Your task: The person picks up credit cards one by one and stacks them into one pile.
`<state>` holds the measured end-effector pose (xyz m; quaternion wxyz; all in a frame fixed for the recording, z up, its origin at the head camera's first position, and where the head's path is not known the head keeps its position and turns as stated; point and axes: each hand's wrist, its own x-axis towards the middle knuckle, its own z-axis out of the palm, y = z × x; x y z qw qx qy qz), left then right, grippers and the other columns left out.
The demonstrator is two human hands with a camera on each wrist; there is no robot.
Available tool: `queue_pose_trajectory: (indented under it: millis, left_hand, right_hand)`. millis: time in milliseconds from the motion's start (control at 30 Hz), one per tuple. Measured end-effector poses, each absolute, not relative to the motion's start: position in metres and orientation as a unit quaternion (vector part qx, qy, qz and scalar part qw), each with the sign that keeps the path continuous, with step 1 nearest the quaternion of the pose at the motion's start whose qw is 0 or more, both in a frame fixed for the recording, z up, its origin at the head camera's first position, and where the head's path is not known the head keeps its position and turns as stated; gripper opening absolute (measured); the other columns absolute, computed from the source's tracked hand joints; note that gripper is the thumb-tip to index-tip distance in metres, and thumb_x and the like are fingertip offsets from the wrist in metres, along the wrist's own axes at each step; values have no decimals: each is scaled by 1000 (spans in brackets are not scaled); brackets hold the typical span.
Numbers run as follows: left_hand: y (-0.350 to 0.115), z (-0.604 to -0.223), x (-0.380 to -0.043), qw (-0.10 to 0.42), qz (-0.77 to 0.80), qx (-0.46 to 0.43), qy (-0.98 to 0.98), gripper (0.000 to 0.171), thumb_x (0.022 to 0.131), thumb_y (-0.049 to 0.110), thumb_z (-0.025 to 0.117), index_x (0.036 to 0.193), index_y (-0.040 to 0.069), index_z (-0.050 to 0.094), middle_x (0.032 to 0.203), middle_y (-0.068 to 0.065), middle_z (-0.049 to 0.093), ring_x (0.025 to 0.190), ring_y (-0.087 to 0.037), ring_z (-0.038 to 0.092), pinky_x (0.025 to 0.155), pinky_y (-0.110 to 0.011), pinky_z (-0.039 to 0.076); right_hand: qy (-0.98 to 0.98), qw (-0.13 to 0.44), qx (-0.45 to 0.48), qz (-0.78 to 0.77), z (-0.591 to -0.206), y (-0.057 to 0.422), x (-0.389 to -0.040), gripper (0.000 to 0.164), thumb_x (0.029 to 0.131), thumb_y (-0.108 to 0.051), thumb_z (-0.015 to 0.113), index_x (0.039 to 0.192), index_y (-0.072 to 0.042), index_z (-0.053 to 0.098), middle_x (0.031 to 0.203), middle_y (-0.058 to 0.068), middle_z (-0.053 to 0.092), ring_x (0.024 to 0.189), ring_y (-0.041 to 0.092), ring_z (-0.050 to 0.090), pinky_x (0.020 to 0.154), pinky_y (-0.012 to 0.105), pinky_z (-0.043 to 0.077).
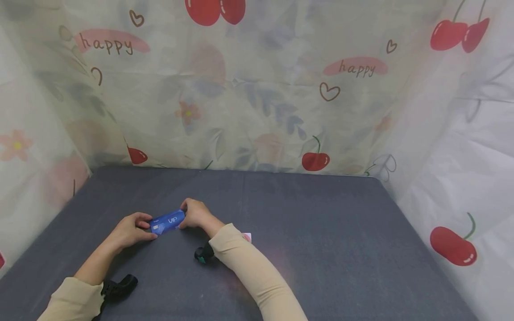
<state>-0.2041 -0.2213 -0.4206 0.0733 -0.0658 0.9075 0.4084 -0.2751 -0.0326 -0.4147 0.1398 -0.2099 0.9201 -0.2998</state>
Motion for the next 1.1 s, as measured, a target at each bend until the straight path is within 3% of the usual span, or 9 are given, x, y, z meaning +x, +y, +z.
queue_pose_trajectory:
  millis: [367,1100]
  left_hand:
    - [-219,-420,-201,66,416,-67,905,62,70,8,78,121,-10,49,99,-24,63,88,-29,59,65,-26,43]
    - [-209,-408,-198,87,434,-65,894,67,77,20,75,130,-4,44,110,-22,57,94,-27,53,69,-28,42]
  right_hand:
    - [916,143,-201,-315,-417,-30,-274,47,67,-10,82,108,-9,59,95,8,69,88,19,62,71,19,45]
    - [907,145,-190,-348,-408,-14,-268,49,69,-9,81,112,-9,57,93,8,67,78,15,59,62,21,46]
